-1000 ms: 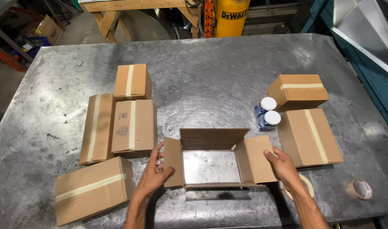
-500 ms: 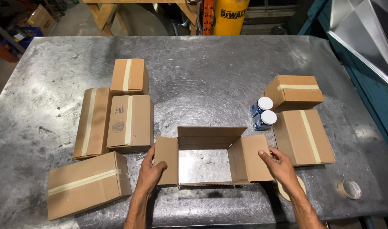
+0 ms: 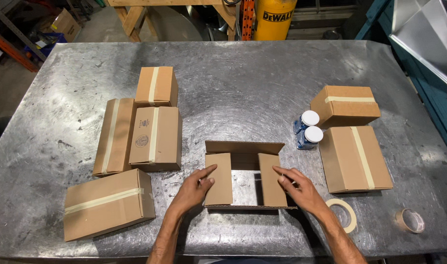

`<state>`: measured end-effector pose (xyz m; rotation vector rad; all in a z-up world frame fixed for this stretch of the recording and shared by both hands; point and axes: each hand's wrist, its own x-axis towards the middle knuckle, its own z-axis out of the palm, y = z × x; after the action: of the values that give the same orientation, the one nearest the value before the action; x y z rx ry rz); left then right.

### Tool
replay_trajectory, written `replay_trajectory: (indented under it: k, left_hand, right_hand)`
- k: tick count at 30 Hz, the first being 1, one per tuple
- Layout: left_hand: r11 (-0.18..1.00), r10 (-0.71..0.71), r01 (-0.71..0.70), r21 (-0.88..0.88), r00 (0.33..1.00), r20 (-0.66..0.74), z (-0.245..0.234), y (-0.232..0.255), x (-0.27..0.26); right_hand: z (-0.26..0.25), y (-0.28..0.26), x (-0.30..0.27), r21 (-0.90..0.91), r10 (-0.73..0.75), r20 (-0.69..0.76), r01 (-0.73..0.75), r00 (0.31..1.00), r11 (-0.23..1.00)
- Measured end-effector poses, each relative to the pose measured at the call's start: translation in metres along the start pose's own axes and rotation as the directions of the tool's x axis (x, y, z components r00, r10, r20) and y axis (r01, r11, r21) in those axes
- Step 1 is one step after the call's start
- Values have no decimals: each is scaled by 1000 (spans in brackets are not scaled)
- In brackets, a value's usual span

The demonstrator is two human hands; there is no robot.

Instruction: The person assembles cardboard boxes, places jars inside them, and seals the boxes with tape on a metal table.

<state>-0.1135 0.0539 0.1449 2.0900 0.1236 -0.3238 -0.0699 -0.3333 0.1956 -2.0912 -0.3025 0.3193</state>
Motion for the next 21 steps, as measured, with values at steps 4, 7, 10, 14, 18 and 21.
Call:
replay_trajectory:
  k: [4, 7, 10, 14, 18, 21]
  left_hand:
    - [998, 50, -53, -42, 996, -69, 1, -19, 4]
    - [995, 84, -89, -49, 991, -103, 2, -20, 4]
    - [989, 131, -138, -53, 983, -126, 6, -16, -4]
    - [991, 97, -106, -86, 989, -109, 8, -11, -9]
    - [994, 43, -48, -100, 998, -47, 1, -4, -8]
    - [982, 180, -183, -46, 982, -62, 4, -28, 11]
  right_hand:
    - [13, 60, -1, -107, -3, -49, -3, 999, 994]
    - [18, 72, -4, -208, -141, -130, 112, 981, 972]
    - [12, 90, -14, -274, -215, -115, 177, 970, 945]
    - [-8, 61, -32, -251, -133, 259, 199, 957, 947]
    - [-2, 61, -27, -258, -12, 184, 60, 983, 964]
    - [21, 62, -21, -152, -57, -45, 50, 997, 987]
